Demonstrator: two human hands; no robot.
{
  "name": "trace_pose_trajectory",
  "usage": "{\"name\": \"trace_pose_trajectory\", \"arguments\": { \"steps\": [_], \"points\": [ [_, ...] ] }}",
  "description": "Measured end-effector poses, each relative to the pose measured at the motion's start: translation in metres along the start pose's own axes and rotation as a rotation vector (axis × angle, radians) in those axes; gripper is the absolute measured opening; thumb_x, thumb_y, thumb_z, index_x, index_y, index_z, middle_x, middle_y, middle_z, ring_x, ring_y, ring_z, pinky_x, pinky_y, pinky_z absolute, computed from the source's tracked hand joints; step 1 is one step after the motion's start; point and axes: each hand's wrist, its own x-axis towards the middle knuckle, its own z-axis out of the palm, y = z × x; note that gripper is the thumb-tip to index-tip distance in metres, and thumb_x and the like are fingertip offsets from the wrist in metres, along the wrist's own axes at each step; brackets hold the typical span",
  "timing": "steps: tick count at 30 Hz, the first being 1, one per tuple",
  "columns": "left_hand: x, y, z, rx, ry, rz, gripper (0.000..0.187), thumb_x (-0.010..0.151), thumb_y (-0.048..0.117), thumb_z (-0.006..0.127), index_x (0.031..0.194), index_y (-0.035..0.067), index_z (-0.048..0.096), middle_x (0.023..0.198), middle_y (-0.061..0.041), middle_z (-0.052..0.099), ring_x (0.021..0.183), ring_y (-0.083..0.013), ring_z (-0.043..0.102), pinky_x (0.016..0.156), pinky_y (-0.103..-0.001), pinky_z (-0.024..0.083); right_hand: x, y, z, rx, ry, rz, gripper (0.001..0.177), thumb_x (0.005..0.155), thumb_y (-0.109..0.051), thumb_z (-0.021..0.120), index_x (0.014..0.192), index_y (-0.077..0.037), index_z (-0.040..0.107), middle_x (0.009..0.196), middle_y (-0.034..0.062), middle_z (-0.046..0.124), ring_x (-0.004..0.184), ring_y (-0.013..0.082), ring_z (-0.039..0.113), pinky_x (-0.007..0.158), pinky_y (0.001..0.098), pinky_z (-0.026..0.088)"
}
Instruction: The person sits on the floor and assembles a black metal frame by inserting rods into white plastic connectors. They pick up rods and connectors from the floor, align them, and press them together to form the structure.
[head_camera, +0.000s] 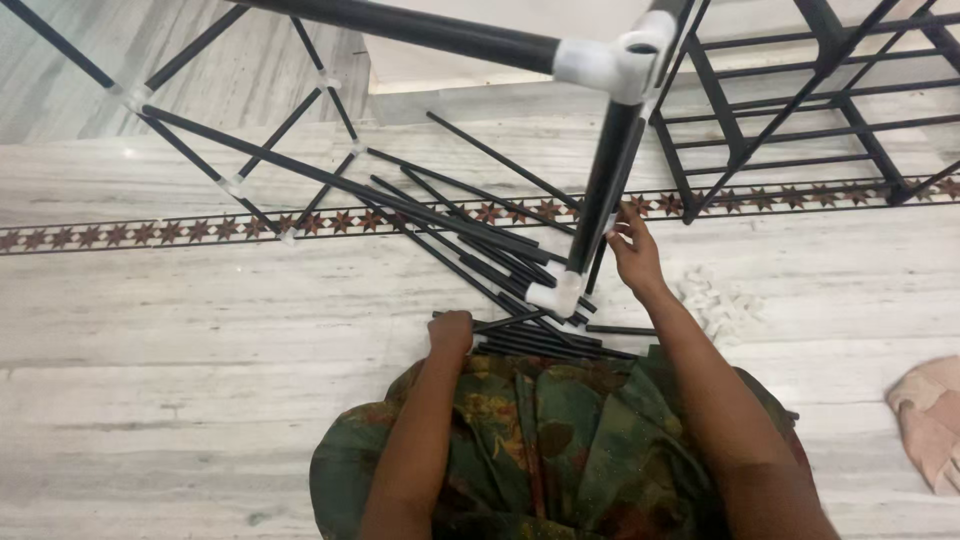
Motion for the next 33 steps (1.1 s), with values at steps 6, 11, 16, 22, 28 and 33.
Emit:
{"name": "trace_pose_trajectory", "arguments": {
  "steps": [6, 11, 16, 22, 28, 33],
  "points": [
    [-0.049, 0.005, -0.02, -0.404, 0.643, 0.257, 0.043, 0.077, 0.02, 0.08, 0.117, 0.01, 0.067, 0.115, -0.015, 0.067, 0.11, -0.0358, 0.064, 0.096, -0.059, 0.048, -0.025, -0.015, 0.016, -0.135, -0.016, 0.095, 0.043, 0.103, -0.008, 0.065, 0.144, -0.004, 0.055, 0.129, 0.0077, 0.066, 0.108, 0.0177, 0.065, 0.095, 0.0328, 0.051],
    [-0.069, 0.073, -0.041, -1.368, 0.479, 0.592, 0.075, 0.092, 0.029, 0.08, 0.154, 0.005, 0.046, 0.12, -0.013, 0.063, 0.099, -0.0167, 0.059, 0.085, -0.04, 0.06, -0.051, -0.033, 0.042, 0.092, -0.129, 0.097, 0.04, 0.101, -0.008, 0.061, 0.14, -0.003, 0.055, 0.121, 0.0061, 0.064, 0.101, 0.0177, 0.065, 0.085, 0.0326, 0.053],
    [-0.061, 0.097, -0.047, -1.606, 0.305, 0.39, 0.07, 0.099, 0.045, 0.065, 0.156, 0.009, 0.043, 0.112, -0.011, 0.062, 0.094, -0.0146, 0.062, 0.083, -0.036, 0.054, -0.076, -0.044, 0.066, 0.009, -0.193, -0.108, 0.039, 0.096, -0.007, 0.07, 0.133, -0.002, 0.058, 0.11, 0.0085, 0.067, 0.104, 0.0175, 0.067, 0.088, 0.0328, 0.057],
    [-0.046, 0.074, -0.052, -2.144, -0.127, 0.479, 0.044, 0.105, 0.033, 0.052, 0.142, 0.009, 0.055, 0.116, -0.002, 0.071, 0.104, -0.0164, 0.068, 0.09, -0.038, 0.054, -0.092, -0.072, 0.083, -0.054, -0.321, -0.227, 0.037, 0.091, -0.011, 0.075, 0.125, -0.001, 0.063, 0.104, 0.009, 0.066, 0.097, 0.0171, 0.067, 0.088, 0.035, 0.056],
    [-0.046, 0.053, -0.056, -2.252, -0.28, 0.545, 0.038, 0.102, 0.034, 0.06, 0.132, 0.011, 0.061, 0.108, -0.004, 0.071, 0.103, -0.0205, 0.067, 0.095, -0.043, 0.053, -0.099, -0.104, 0.094, -0.016, -0.353, -0.081, 0.022, 0.098, -0.018, 0.07, 0.114, -0.003, 0.067, 0.098, 0.0081, 0.064, 0.092, 0.0152, 0.066, 0.082, 0.035, 0.057],
    [-0.034, 0.047, -0.055, -2.166, -0.296, 0.492, 0.037, 0.099, 0.036, 0.067, 0.126, 0.011, 0.07, 0.103, 0.0, 0.071, 0.092, -0.0149, 0.064, 0.085, -0.037, 0.05, -0.108, -0.127, 0.093, -0.225, -0.351, -0.054, 0.026, 0.096, -0.018, 0.071, 0.117, -0.004, 0.067, 0.092, 0.0111, 0.066, 0.079, 0.0226, 0.067, 0.074, 0.036, 0.054]
  ]
}}
